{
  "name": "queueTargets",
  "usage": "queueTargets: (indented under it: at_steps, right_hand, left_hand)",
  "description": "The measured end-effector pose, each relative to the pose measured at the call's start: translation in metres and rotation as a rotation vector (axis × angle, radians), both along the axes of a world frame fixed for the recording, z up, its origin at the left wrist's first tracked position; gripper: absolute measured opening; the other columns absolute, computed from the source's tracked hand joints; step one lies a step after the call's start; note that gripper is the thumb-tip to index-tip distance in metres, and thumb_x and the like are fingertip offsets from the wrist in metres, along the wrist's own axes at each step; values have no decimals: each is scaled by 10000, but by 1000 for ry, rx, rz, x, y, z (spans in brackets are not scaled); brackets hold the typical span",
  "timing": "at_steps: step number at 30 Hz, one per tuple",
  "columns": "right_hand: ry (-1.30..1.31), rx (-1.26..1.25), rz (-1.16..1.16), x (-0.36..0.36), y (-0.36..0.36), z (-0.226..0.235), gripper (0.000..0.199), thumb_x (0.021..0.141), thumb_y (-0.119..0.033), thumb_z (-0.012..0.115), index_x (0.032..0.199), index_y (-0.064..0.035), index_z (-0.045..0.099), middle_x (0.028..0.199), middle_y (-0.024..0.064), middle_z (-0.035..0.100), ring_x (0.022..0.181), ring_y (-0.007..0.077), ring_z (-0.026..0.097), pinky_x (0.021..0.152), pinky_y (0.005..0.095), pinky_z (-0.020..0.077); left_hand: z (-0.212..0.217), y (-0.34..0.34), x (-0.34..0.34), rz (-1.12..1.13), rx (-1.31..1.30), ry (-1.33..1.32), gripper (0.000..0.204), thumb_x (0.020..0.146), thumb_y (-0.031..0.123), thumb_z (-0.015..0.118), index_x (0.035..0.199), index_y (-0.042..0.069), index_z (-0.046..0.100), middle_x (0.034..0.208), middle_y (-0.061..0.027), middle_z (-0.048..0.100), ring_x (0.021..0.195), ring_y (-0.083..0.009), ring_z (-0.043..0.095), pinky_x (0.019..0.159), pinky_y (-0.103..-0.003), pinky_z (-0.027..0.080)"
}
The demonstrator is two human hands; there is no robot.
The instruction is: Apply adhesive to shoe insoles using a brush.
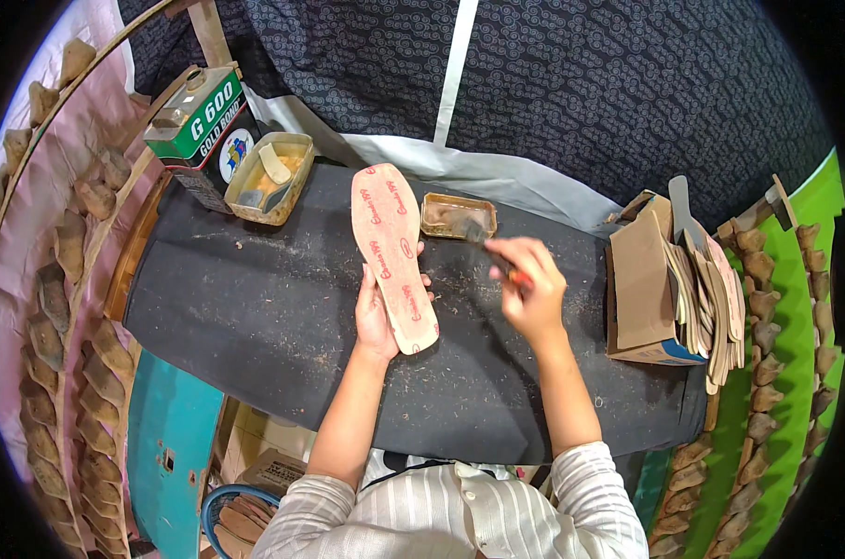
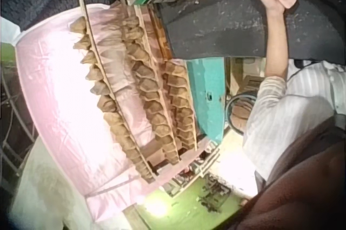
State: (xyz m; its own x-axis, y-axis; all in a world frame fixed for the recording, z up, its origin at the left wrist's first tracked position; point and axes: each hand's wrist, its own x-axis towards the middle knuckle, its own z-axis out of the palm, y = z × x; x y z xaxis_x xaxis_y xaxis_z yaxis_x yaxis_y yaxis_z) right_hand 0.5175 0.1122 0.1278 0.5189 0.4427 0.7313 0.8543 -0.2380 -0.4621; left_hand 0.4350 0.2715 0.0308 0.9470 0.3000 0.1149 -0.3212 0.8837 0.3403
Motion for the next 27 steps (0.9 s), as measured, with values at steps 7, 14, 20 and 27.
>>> queueTargets:
  at_steps: [7, 14, 20, 27]
  right_hand:
    - [-79, -92, 342, -57, -4, -5, 406, 598, 10, 717, 997, -26, 652, 879, 105, 614, 780, 262, 623, 674, 336, 523]
    - [-51, -147, 391, -82, -12, -22, 376, 620, -3, 706, 985, -2, 617, 885, 101, 599, 763, 259, 613, 659, 346, 516]
    - [23, -234, 433, -89, -28, -13, 404, 575, 3, 710, 970, -11, 623, 867, 87, 597, 736, 233, 602, 648, 329, 516]
    - [49, -287, 449, -91, -41, -15, 403, 565, 11, 712, 959, -17, 629, 861, 87, 597, 735, 233, 600, 632, 333, 515]
  left_hand:
    - [-6, -1, 0, -65, -60, 20, 648, 952, 541, 268, 1337, 37, 400, 1251, -145, 523, 873, -223, 605, 729, -399, 540]
    - [-4, -2, 0, 36, -74, 8, 637, 956, 520, 274, 1331, 18, 389, 1220, -134, 529, 866, -214, 599, 728, -393, 549]
    - [-8, 1, 2, 98, -59, -3, 618, 952, 526, 277, 1331, 53, 400, 1215, -128, 533, 849, -220, 594, 707, -401, 541]
    - [-6, 3, 0, 91, -128, 15, 599, 944, 537, 298, 1343, 103, 404, 1222, -102, 528, 844, -240, 550, 725, -418, 487]
